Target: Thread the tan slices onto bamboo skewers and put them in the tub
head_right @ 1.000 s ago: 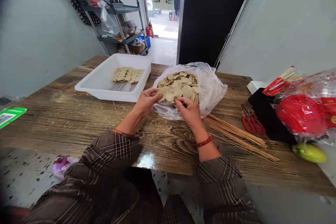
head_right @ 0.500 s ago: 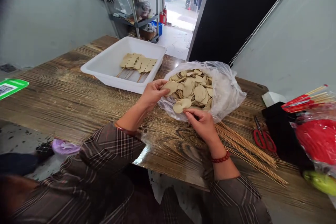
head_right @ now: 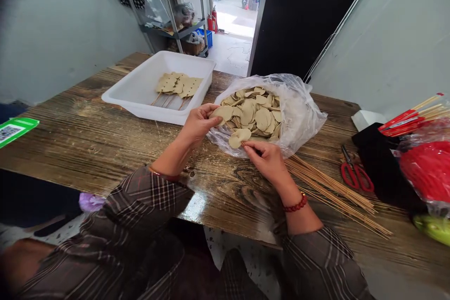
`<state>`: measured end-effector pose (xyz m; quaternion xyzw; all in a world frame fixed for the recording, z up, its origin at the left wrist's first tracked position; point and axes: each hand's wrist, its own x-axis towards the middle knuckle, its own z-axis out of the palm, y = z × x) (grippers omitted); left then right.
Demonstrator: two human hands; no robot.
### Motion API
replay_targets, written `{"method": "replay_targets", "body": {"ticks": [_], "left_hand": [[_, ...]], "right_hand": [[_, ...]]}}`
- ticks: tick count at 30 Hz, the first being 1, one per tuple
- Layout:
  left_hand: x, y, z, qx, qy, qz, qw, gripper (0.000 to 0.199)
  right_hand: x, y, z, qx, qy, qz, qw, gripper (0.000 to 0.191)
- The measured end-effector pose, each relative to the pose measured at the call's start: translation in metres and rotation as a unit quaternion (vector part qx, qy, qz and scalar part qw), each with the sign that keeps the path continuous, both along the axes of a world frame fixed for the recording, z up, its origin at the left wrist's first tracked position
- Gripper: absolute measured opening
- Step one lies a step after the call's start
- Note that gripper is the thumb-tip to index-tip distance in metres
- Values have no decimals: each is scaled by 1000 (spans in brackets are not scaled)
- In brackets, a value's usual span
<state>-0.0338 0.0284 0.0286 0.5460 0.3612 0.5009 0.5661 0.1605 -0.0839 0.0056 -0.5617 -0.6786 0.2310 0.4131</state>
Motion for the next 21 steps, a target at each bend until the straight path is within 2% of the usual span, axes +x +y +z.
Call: {"method": "replay_targets", "body": {"ticks": [4,10,21], "left_hand": [[-1,1,-1,30,24,-4,999,33],[-2,5,-5,112,110,17,987,30],[-3,5,-5,159,157,45,974,31]], "right_hand": [[0,0,0,16,-12,-1,1000,24],[-1,0,0,34,-25,-4,999,22],[1,1,-2,39,-38,5,999,22]]}}
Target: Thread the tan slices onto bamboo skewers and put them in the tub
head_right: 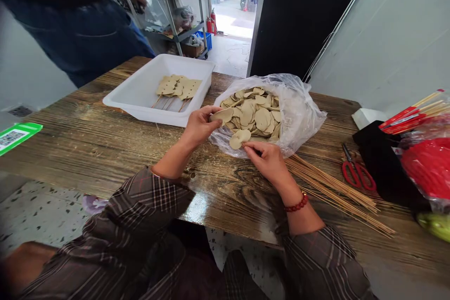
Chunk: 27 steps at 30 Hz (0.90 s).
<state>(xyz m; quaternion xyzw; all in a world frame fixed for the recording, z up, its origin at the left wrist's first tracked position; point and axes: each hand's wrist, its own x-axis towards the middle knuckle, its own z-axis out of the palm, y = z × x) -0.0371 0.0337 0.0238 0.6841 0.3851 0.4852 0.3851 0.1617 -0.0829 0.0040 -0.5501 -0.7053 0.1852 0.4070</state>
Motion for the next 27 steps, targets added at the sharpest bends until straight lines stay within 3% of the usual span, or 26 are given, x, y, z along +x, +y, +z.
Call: {"method": "replay_targets", "body": {"ticks": [8,16,22,27], "left_hand": [[3,-8,7,85,79,19,993,30],[9,-12,6,63,82,19,994,28],[9,-9,-1,-36,-21,-3,999,28],[7,-10,0,-164,-155,-59,973,32]], "right_hand": [[-1,1,-1,26,-35,-2,999,23],[-6,0,-1,37,-71,-18,997,24],[-6,-1,-1,62,-53,-25,996,23],[-6,-2,-3,82,-51,-30,995,22]]}}
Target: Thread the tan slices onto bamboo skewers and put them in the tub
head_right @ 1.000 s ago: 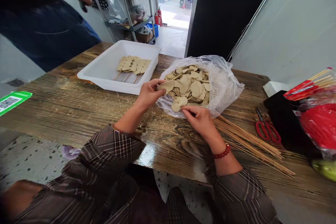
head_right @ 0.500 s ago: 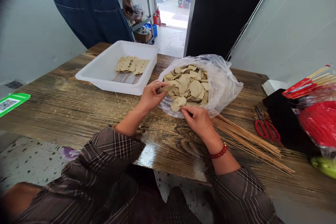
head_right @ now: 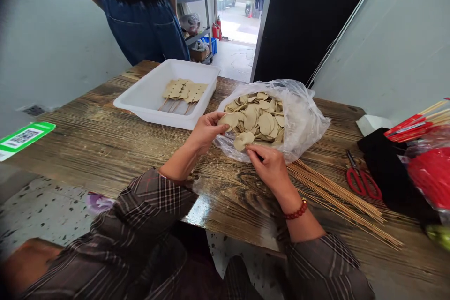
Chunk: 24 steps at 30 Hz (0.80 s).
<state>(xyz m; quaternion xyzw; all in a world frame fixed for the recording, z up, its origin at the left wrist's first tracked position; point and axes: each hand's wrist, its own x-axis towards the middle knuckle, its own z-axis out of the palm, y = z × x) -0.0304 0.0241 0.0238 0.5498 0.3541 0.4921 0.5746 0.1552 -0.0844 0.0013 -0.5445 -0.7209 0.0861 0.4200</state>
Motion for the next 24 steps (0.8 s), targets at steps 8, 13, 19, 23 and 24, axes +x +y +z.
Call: {"method": "replay_targets", "body": {"ticks": [8,13,19,23,24], "left_hand": [[-1,-1,3,-104,-119,-10,987,31],[-1,-1,3,-130,-145,-30,980,28],[0,-3,2,-146,-167,-47,974,31],[3,-7,2,-135,-169,-56,975,31],[4,-7,2,-131,-166,-55,976,31]], "right_hand": [[0,0,-1,22,3,9,1000,21],[1,0,-1,29,-3,14,999,21],[2,0,-2,44,-5,16,999,21],[2,0,-3,46,2,17,999,21],[2,0,-3,47,4,16,999,21]]}}
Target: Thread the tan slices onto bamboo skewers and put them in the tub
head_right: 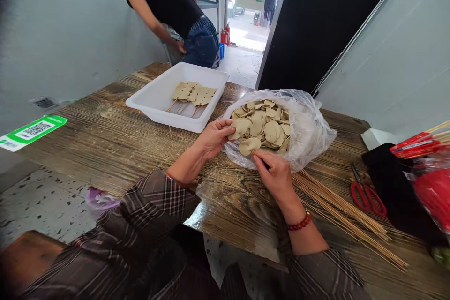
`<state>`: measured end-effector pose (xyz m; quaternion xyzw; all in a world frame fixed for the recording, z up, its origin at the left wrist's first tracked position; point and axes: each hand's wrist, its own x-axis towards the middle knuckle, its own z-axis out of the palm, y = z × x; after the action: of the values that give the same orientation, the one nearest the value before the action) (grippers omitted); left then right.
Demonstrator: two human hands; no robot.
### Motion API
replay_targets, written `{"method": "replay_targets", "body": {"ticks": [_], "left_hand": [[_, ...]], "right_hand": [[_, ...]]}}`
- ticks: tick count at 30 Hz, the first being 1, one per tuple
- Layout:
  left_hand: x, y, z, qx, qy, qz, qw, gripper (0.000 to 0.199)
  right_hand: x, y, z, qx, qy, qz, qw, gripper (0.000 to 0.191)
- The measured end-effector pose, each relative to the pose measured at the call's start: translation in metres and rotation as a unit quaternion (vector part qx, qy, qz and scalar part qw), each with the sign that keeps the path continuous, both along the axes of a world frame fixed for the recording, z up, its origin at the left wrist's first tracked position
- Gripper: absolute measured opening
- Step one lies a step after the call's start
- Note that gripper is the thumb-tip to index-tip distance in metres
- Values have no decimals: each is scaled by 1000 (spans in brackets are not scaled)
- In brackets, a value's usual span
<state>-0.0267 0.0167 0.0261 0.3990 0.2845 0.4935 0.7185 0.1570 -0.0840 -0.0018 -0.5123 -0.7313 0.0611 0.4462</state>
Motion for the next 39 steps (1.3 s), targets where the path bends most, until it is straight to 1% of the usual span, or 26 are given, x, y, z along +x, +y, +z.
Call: {"method": "replay_targets", "body": {"ticks": [6,13,16,19,22,26,29,34,36,39], "left_hand": [[1,-2,-1,34,36,22,999,26],[3,-2,0,109,126,60,984,17],[3,-1,-2,133,158,56,977,17],[3,0,-4,139,173,37,974,19],[3,0,-4,114,152,19,982,27],[1,-1,-1,25,51,7,998,34],[0,-2,1,-27,-3,-20,999,34],[7,-11,3,-42,-46,-81,995,31],[10,-14,2,-42,-49,-82,995,34],[11,-14,0,-34,-48,-60,996,37]], "right_hand": [[-1,1,0,-16,12,-2,1000,20],[-3,0,1,-34,22,-2,999,21],[-4,0,2,-44,35,-3,998,22],[-5,1,1,-57,51,-6,997,22],[-6,1,1,-75,69,-13,995,23],[-7,0,3,-112,110,-34,987,27],[-9,-1,4,-134,140,-30,981,29],[-10,-1,5,-137,148,-24,979,28],[-10,-1,4,-142,144,-19,979,28],[-9,0,4,-152,140,-13,978,29]]}}
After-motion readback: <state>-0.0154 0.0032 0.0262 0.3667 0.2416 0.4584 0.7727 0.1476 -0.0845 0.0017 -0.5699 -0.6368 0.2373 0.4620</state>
